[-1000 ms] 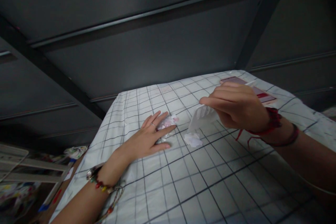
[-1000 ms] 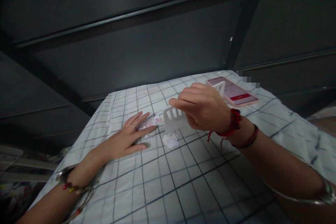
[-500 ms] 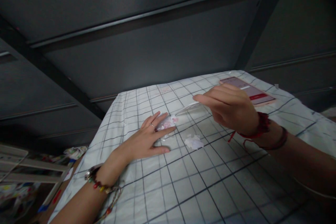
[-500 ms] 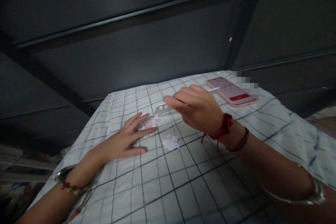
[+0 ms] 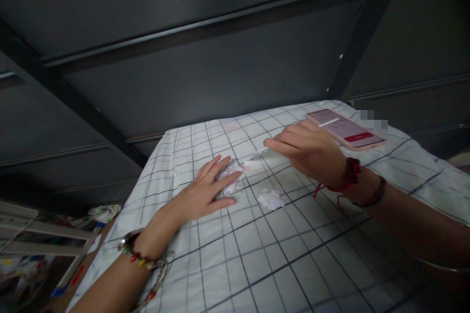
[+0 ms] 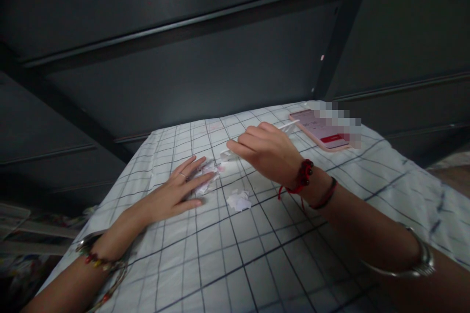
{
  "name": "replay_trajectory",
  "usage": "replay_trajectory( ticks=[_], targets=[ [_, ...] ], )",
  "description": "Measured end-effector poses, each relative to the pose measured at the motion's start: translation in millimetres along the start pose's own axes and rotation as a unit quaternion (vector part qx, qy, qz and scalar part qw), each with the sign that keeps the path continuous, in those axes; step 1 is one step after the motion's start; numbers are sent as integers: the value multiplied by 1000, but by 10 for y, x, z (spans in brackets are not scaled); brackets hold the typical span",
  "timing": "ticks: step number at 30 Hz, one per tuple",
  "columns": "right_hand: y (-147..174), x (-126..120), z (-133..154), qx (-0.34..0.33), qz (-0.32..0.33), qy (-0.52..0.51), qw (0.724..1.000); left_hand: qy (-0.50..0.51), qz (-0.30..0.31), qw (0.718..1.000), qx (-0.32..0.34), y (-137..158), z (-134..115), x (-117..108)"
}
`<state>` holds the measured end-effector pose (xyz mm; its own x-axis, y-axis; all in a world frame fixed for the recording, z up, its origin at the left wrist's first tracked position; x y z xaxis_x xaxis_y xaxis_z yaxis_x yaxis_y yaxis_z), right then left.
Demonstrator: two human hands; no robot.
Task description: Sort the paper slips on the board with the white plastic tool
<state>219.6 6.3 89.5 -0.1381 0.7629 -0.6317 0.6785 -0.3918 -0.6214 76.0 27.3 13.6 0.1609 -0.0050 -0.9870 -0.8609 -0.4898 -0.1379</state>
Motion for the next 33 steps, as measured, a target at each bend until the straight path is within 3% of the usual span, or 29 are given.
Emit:
replay_trajectory(
  ticks=[5, 10, 15, 21, 28, 33],
  targets=[
    [23, -73, -48, 8, -35, 26, 999, -1, 4, 1000, 0, 2, -4, 1],
    [38, -30, -84, 14, -7, 36, 999, 12, -4, 1000, 0, 0, -6, -12],
    [76, -79, -163, 29, -44, 40, 998, 13, -4, 1000, 2, 16, 4, -1],
    [89, -45, -200, 29, -13, 21, 999, 8, -8, 1000, 9, 32, 11, 19],
    [134, -68, -340, 76, -9, 7, 997, 16, -4, 1000, 6, 44, 22, 28],
    [149, -44, -313, 54, 22, -36, 998, 13, -6, 1000, 6, 54, 28, 28]
  ],
)
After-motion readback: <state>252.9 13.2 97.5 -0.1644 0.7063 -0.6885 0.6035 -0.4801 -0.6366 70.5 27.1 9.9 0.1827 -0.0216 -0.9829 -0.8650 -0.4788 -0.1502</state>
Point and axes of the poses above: each hand's wrist, its own y-axis away from the middle knuckle, its own x-axis out of the palm, z = x × y, the point moved 8 cm from there along -y, towards the middle knuckle
